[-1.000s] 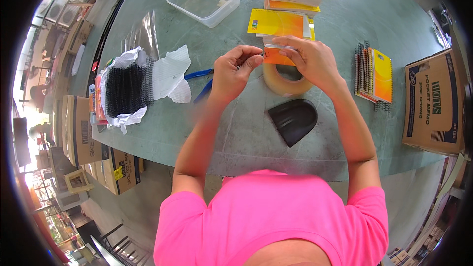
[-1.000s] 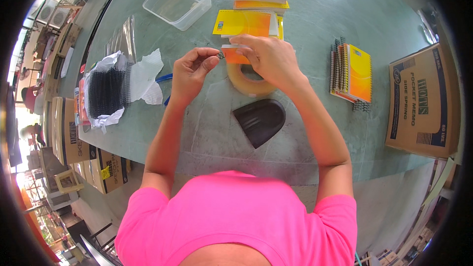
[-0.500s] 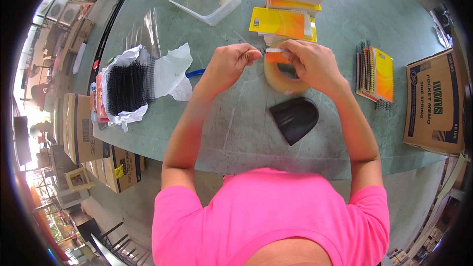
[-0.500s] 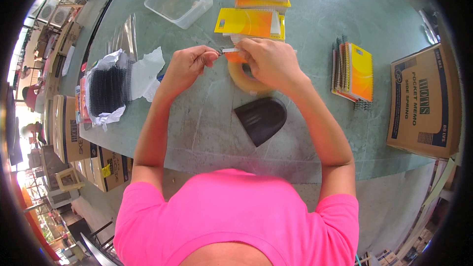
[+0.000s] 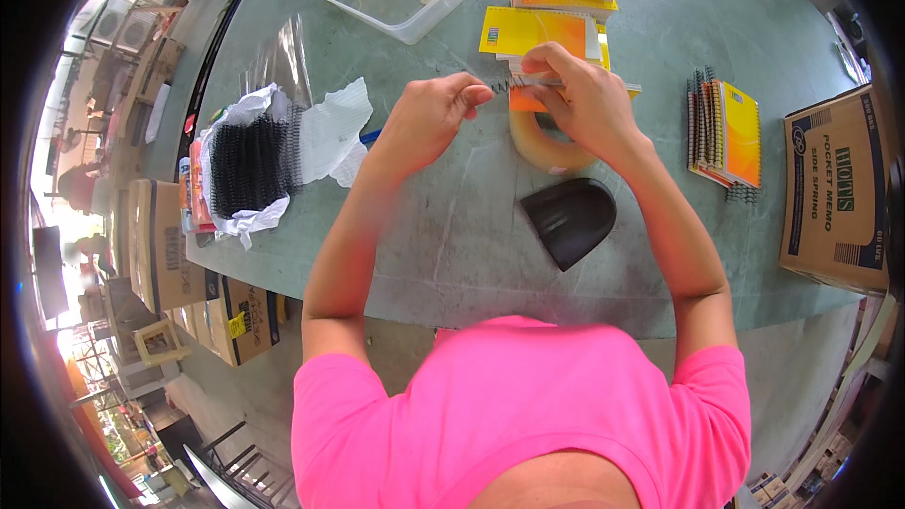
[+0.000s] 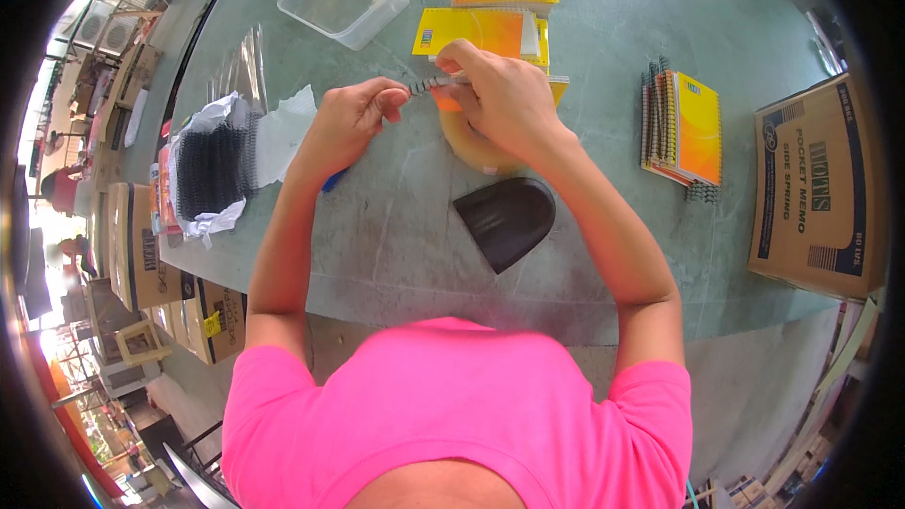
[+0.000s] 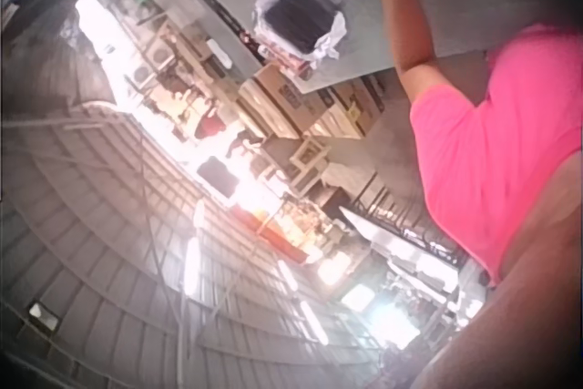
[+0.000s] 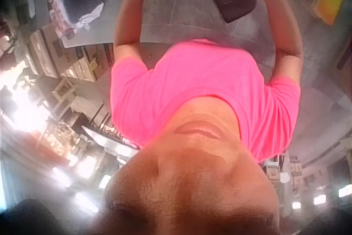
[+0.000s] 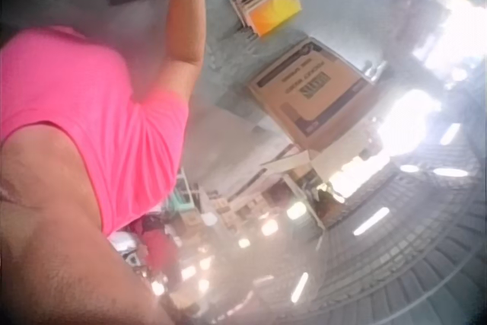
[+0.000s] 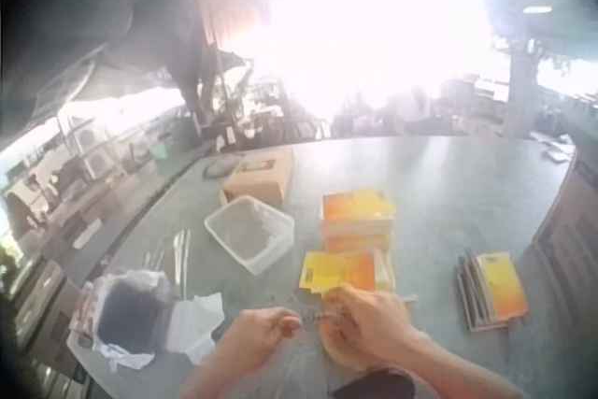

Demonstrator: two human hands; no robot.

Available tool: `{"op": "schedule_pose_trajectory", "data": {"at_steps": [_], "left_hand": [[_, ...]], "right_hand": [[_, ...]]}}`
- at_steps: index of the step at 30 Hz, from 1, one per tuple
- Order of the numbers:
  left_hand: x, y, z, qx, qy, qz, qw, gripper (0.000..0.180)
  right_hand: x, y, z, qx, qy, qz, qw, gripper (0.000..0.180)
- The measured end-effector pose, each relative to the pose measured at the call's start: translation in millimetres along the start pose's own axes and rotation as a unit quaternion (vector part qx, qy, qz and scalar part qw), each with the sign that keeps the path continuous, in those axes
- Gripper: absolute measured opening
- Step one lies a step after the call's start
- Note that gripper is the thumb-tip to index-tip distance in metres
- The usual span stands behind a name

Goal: The person assembles notebooks by threading metal springs into pre-punched holes of stacks of paper and covers by hand, then uses a small black tool to press or crimp the wire ends.

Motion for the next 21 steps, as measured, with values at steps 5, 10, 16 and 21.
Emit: {"op": "schedule_pose_trajectory", "data": {"at_steps": [5, 10, 16, 21], "left_hand": [[-32, -21, 47, -0.225, 0.282, 0.283, 0.889, 0.017], [-26, -51, 152, -0.023, 0.247, 0.173, 0.953, 0.048], [-44, -46, 59, -0.173, 0.109, 0.224, 0.953, 0.047], [-23, -29, 27, -0.212, 0.255, 0.186, 0.925, 0.037]], "right_hand": [[-1, 3, 2, 0.014, 0.059, -0.009, 0.998, 0.020], [16, 8, -12, 0.051, 0.041, 0.028, 0.997, 0.019], [-67, -30, -40, 0.056, 0.291, 0.134, 0.946, 0.015], [-59, -46, -16, -0.087, 0.436, 0.167, 0.880, 0.016]]}}
Point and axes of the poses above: each hand's wrist, its own y-axis towards the middle knuckle, its own z-axis out of the palm, x = y × z, the point moved 3 cm from there along y, towards the middle knuckle, and after that the axes turned 4 degrees about x, right-handed, at the moved point
